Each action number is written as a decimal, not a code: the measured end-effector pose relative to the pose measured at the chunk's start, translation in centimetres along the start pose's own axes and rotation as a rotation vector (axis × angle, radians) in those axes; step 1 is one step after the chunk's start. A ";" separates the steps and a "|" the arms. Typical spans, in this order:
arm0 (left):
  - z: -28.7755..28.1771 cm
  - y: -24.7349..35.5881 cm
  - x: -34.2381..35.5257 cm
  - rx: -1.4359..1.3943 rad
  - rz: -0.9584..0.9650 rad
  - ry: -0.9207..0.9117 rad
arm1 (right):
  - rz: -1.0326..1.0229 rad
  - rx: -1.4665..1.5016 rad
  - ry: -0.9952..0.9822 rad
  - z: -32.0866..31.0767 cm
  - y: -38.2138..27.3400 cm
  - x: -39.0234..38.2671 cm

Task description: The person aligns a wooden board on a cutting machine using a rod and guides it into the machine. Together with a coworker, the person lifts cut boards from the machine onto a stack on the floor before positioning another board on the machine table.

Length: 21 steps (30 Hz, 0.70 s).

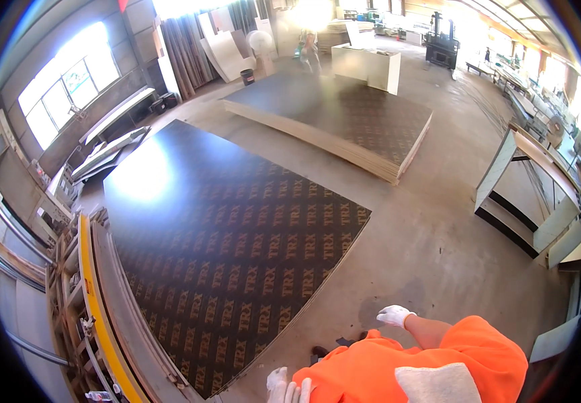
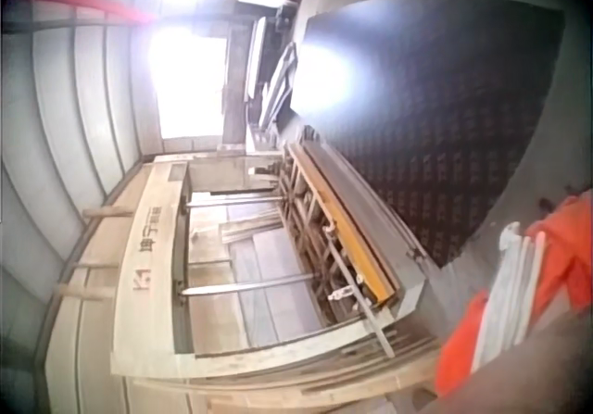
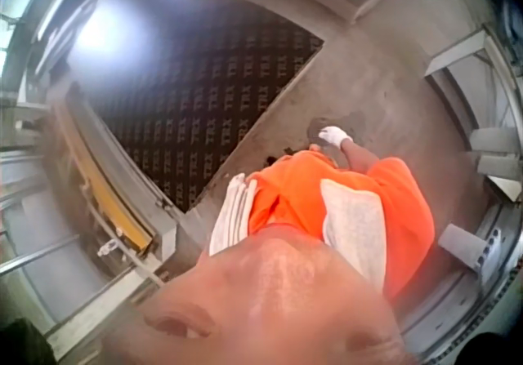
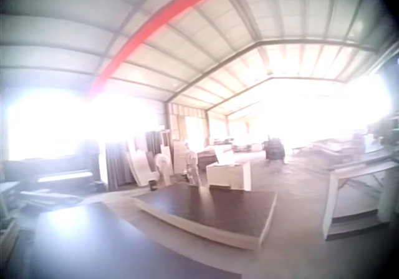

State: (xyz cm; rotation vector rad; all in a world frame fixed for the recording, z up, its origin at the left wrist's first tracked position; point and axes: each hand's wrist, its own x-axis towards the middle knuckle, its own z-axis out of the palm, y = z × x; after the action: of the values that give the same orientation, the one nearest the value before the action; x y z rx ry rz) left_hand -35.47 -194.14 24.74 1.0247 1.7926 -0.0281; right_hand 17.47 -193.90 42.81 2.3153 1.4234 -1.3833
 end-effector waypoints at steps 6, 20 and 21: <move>-0.6 -0.6 -1.0 0.048 0.106 -0.028 | -0.472 -0.524 -0.039 1.1 2.0 2.9; -0.2 3.6 -8.9 -0.100 -0.001 0.079 | -0.165 -0.026 -0.006 2.1 2.9 3.7; -0.3 3.6 -9.1 -0.103 0.001 0.083 | -0.170 -0.029 -0.004 2.2 3.7 4.5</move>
State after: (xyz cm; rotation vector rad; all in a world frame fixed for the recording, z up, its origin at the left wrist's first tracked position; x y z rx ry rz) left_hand -32.34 -197.40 33.42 0.9650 1.8488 0.1081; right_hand 19.50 -194.03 36.93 2.2174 1.6617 -1.3966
